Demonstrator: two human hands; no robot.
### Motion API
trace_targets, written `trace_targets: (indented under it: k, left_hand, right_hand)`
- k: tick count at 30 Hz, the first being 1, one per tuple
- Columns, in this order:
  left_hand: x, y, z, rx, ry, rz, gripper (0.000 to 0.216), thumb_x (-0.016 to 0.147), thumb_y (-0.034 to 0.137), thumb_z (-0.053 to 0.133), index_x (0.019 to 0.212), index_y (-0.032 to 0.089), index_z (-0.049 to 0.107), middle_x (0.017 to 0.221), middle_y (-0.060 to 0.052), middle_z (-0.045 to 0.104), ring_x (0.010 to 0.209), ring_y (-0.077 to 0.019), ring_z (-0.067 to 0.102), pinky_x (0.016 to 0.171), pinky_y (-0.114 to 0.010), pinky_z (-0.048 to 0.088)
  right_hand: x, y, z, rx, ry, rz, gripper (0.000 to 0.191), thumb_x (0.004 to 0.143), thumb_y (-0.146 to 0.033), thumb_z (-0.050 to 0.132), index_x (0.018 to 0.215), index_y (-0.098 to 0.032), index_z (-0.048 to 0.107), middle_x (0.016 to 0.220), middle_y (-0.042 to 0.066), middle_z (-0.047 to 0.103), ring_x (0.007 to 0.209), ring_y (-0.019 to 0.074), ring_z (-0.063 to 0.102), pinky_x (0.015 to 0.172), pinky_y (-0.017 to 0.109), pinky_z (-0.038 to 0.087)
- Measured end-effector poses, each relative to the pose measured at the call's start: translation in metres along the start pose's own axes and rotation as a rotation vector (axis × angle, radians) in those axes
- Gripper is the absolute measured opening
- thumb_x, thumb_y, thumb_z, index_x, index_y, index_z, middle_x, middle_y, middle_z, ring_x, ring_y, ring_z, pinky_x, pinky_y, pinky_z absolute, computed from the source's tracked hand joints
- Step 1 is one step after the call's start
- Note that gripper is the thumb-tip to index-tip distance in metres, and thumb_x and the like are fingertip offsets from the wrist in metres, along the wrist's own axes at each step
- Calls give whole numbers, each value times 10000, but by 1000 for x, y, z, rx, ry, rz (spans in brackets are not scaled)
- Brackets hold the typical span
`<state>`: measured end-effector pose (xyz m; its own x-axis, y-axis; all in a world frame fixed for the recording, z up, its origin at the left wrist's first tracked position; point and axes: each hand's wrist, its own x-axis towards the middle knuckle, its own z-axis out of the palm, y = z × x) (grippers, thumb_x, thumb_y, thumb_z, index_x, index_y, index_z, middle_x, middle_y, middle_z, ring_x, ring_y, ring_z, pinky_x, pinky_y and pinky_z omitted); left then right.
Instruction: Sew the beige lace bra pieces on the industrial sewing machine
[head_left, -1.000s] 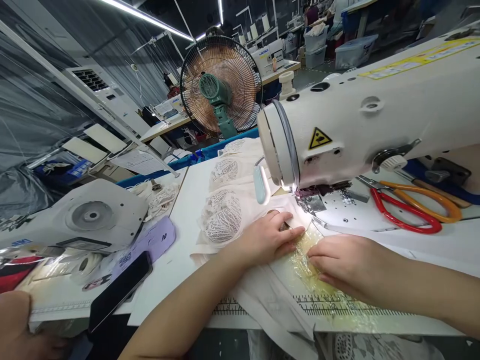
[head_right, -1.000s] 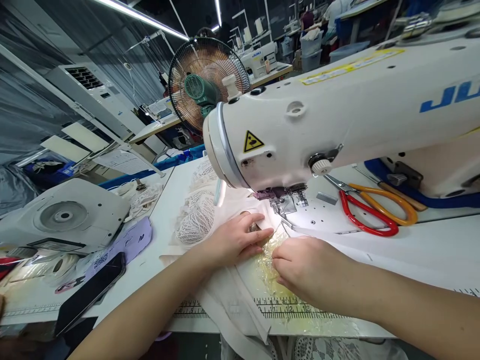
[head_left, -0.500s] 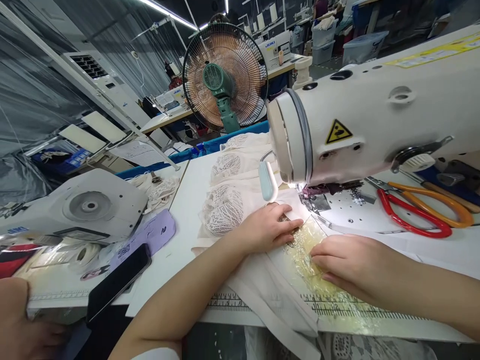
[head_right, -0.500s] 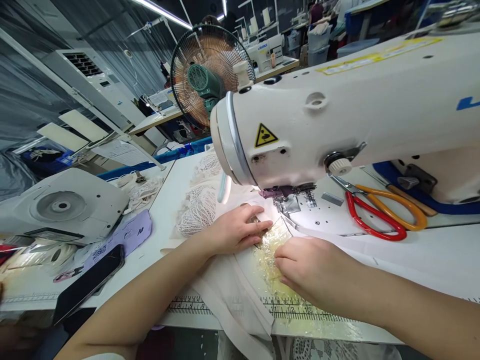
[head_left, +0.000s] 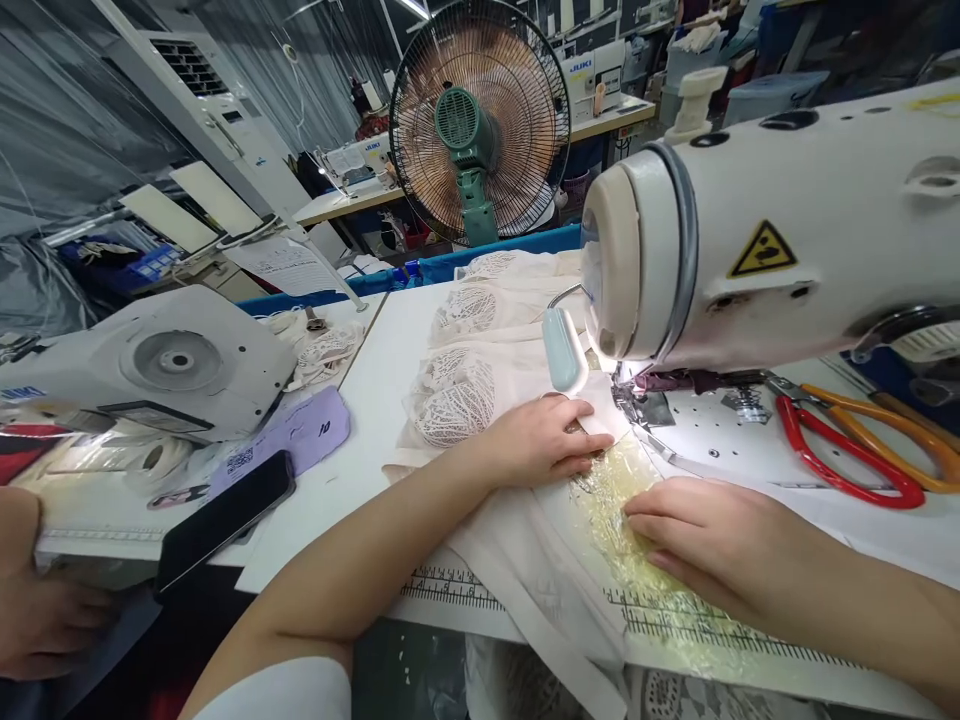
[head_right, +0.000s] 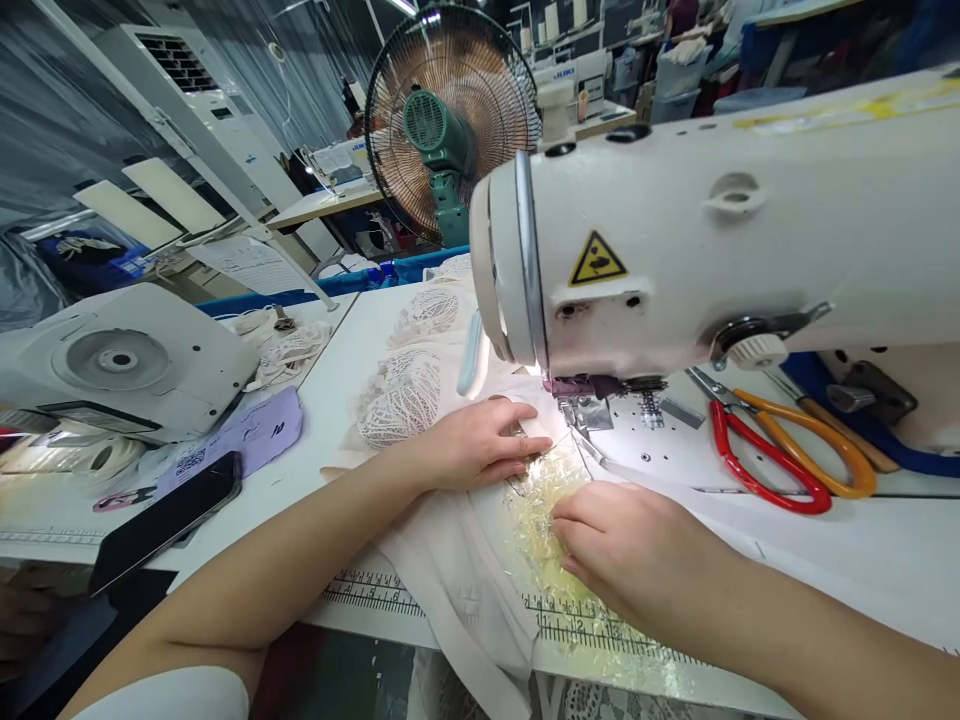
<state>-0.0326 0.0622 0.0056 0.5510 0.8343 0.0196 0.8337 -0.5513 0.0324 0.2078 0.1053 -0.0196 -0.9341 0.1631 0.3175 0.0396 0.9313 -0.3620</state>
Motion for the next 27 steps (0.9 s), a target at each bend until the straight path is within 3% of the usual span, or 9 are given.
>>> trace_targets:
  k: [6,15,19,23,27]
  left_hand:
    - [2,-8,-3,33,20,-90,330,916,379,470,1209,265,570,1235,-111,509,1059,-227,508,853,-357,459]
    - [13,-24,1,17,-10,-136,316,915,383,475,1191,280,588,1261,-83,507,1113,-222,495,941,-372,405]
    - [12,-20,5,75,11,-126,315,904,385,490,1167,254,600,1270,-96,515,1118,-238,496,934,-378,404]
    - [-14,-2,3,155,40,-205,311,911,359,471,1155,207,590,1329,-116,472,1133,-246,496,902,-374,422]
    - [-71,22,-7,238,51,-437,385,846,325,582,1189,155,544,1323,-149,477,1179,-274,465,951,-424,402]
  right_hand:
    - [3,-2,-3,26,-71,-25,279,888,-171,377,1009,-214,624,913,78,661,812,187,626,710,314,519]
    - [-1,0,-10,4,-107,-60,253,901,-195,393,1021,-204,616,1011,89,660,850,186,643,710,310,551]
    - [-2,3,-10,24,-118,-72,236,901,-211,413,1039,-219,605,1048,83,653,891,185,639,747,305,552]
    - [0,9,-11,-1,-82,-92,231,910,-202,412,1057,-225,589,1059,73,657,926,181,634,759,306,549]
    - [5,-9,-8,-26,24,-104,218,907,-235,425,1033,-208,601,1005,80,668,902,190,638,736,315,553]
